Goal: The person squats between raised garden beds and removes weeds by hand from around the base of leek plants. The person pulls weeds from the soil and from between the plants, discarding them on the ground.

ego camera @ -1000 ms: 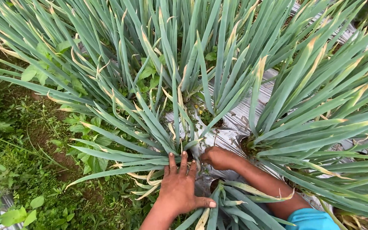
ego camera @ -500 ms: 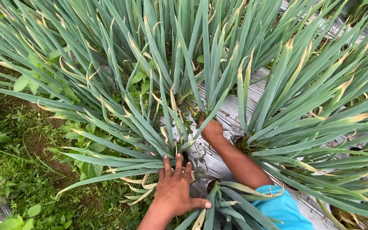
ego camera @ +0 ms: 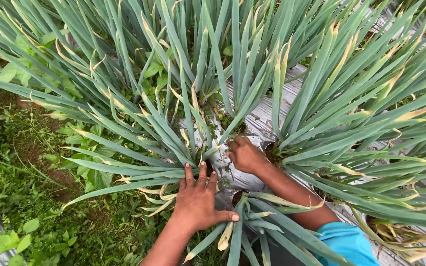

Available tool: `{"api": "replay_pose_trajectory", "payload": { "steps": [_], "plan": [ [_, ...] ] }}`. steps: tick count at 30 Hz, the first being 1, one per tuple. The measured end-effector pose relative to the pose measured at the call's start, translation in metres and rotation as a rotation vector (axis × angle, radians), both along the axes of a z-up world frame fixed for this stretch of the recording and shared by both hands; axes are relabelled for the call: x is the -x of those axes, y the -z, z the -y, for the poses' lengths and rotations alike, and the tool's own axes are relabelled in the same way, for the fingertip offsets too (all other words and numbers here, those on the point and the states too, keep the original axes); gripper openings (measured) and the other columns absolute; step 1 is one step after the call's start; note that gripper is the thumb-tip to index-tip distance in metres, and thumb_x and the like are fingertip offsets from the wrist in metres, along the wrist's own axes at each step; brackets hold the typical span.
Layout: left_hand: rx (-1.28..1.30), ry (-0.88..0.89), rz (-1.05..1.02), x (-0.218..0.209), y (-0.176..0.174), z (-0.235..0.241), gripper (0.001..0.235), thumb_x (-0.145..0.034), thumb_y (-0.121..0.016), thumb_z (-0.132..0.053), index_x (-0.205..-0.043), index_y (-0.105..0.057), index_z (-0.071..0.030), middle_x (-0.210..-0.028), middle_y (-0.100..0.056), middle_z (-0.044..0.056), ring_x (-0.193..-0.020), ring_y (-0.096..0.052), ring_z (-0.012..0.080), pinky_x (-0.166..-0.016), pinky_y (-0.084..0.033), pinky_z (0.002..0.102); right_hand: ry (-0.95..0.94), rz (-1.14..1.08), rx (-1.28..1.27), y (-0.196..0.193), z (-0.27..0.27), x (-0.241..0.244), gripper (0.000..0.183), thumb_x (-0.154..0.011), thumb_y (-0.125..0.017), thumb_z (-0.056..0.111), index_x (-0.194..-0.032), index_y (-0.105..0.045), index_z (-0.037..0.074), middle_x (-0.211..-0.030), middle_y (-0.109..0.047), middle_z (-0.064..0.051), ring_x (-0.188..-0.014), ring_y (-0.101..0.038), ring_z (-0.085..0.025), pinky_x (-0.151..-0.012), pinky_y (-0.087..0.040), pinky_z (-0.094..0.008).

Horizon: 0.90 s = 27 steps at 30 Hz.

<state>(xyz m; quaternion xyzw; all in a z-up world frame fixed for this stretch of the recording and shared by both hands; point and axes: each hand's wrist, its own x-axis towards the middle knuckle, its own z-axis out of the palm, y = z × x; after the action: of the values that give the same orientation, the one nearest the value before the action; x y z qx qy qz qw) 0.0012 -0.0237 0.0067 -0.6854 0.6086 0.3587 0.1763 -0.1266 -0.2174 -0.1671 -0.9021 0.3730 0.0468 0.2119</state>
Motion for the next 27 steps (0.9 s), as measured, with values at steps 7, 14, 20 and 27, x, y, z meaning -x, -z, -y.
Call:
{"api": "replay_pose_trajectory", "payload": {
  "steps": [7, 14, 20, 27],
  "plan": [
    [0.02, -0.013, -0.003, 0.002, -0.002, -0.002, 0.127, -0.078, -0.05, -0.089, -0.165, 0.004, -0.014, -0.17, 0.023, 0.017, -0.151, 0.027, 0.0529, -0.125, 0.005, 0.061, -0.633, -0.06, 0.45, 0.066, -0.027, 0.007, 0.038, -0.078, -0.077, -0.004, -0.115, -0.068, 0.002, -0.109, -0.067, -0.016, -0.103, -0.056, -0.025, -0.076, -0.062, -0.036],
    [-0.019, -0.02, -0.006, 0.001, -0.004, -0.006, 0.122, -0.08, -0.048, -0.085, -0.165, 0.003, -0.015, -0.17, 0.025, 0.016, -0.153, 0.028, 0.0473, -0.125, 0.008, 0.057, -0.367, -0.157, -0.121, -0.015, -0.025, 0.004, 0.015, -0.098, -0.069, 0.014, -0.112, -0.071, 0.018, -0.109, -0.069, -0.007, -0.091, -0.069, -0.02, -0.081, -0.063, -0.032],
    [0.037, 0.011, 0.001, -0.001, 0.005, -0.004, 0.126, -0.077, -0.045, -0.091, -0.165, -0.001, -0.012, -0.17, 0.02, 0.019, -0.152, 0.025, 0.0518, -0.125, 0.005, 0.06, 0.049, -0.01, 0.052, -0.013, 0.002, -0.007, 0.073, -0.09, -0.076, 0.018, -0.154, -0.039, 0.019, -0.158, -0.032, -0.025, -0.132, -0.052, -0.044, -0.103, -0.053, -0.051],
    [-0.003, 0.019, 0.021, -0.001, 0.001, -0.004, 0.125, -0.075, -0.042, -0.09, -0.165, 0.001, -0.014, -0.169, 0.025, 0.017, -0.152, 0.028, 0.0499, -0.124, 0.008, 0.06, -0.203, -0.052, 0.215, 0.047, 0.02, -0.017, 0.039, -0.087, -0.064, -0.004, -0.123, -0.066, 0.01, -0.14, -0.049, -0.014, -0.132, -0.04, -0.04, -0.1, -0.047, -0.048]
  ]
}}
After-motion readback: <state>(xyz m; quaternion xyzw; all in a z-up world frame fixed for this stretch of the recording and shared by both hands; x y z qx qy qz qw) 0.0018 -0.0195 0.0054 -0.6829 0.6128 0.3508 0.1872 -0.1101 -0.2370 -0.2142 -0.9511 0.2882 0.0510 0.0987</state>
